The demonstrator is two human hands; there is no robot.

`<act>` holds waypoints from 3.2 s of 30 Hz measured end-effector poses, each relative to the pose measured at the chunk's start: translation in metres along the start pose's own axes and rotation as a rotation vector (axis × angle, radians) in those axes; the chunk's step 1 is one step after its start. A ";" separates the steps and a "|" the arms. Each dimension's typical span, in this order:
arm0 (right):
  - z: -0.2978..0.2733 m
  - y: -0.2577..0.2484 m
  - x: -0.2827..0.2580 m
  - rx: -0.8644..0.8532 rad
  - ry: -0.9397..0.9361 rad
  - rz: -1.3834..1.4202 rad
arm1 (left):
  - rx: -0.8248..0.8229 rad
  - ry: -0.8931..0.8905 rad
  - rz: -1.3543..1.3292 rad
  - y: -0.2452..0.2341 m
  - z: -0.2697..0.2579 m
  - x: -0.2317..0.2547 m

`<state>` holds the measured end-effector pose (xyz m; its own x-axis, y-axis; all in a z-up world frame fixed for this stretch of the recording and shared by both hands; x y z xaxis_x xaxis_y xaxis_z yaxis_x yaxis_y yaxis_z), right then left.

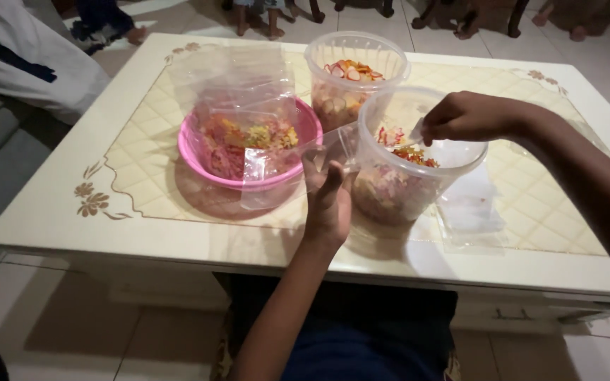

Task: Packaging small snacks from large containers into individual plastic bags

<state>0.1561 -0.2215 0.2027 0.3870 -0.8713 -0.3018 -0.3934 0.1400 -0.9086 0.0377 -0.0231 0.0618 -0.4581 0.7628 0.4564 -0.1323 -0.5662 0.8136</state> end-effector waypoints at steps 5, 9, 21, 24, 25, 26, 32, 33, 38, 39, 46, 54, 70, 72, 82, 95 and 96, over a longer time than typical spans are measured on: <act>-0.019 -0.019 0.005 0.036 0.010 -0.119 | 0.017 0.017 -0.106 -0.005 0.006 -0.010; -0.042 -0.036 -0.011 0.063 0.047 -0.109 | 0.053 0.000 -0.014 -0.004 0.006 -0.011; -0.043 -0.030 -0.083 -0.017 -0.036 -0.183 | 0.076 -0.026 -0.024 -0.002 0.004 -0.008; -0.030 -0.021 -0.100 -0.048 -0.154 -0.304 | 0.074 -0.044 0.032 0.009 0.000 0.003; -0.025 -0.015 -0.108 -0.049 -0.155 -0.305 | 0.075 -0.043 0.032 0.004 0.001 -0.002; -0.021 -0.008 -0.118 -0.014 -0.264 -0.506 | 0.046 -0.021 -0.014 0.000 0.001 -0.007; -0.042 0.005 -0.169 0.182 -0.371 -0.967 | -0.076 0.078 -0.071 -0.004 0.000 -0.002; -0.042 0.005 -0.169 0.257 -0.426 -0.976 | -0.097 0.086 -0.126 -0.006 0.000 -0.002; -0.063 -0.024 -0.159 0.226 -0.185 -0.898 | -0.142 0.099 -0.152 -0.017 0.003 -0.006; -0.065 -0.034 -0.150 0.259 -0.056 -0.799 | -0.111 0.084 -0.193 -0.015 0.003 -0.004; -0.005 -0.008 -0.071 0.022 0.152 -0.997 | 0.034 0.027 -0.142 -0.027 0.004 -0.021; 0.074 0.066 0.006 -0.168 0.010 -0.610 | -0.154 0.098 -0.017 -0.026 -0.001 -0.026; 0.083 0.069 0.024 -0.285 0.002 -0.322 | -0.196 0.099 -0.001 -0.028 -0.005 -0.024; 0.086 0.068 0.027 -0.257 -0.037 -0.208 | -0.182 0.095 -0.009 -0.026 -0.007 -0.023; 0.035 0.027 -0.009 -0.187 -0.059 -0.053 | -0.078 0.166 -0.023 -0.011 -0.004 -0.018; -0.003 -0.005 0.000 -0.051 -0.025 0.038 | 0.033 0.114 0.027 0.017 -0.006 -0.010; -0.003 -0.008 0.004 -0.040 -0.023 0.042 | 0.050 0.099 0.036 0.017 -0.006 -0.012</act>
<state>0.1577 -0.2273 0.2095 0.3882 -0.8538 -0.3469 -0.4428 0.1573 -0.8827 0.0355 -0.0434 0.0680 -0.5470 0.7061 0.4497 -0.0710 -0.5744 0.8155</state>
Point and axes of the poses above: each hand's wrist, its own z-axis towards the middle knuckle, its own y-axis out of the palm, x = y × z, the point moved 3 cm from there along z, towards the middle knuckle, and after that the axes turned 3 degrees about y, right-handed, at the moved point
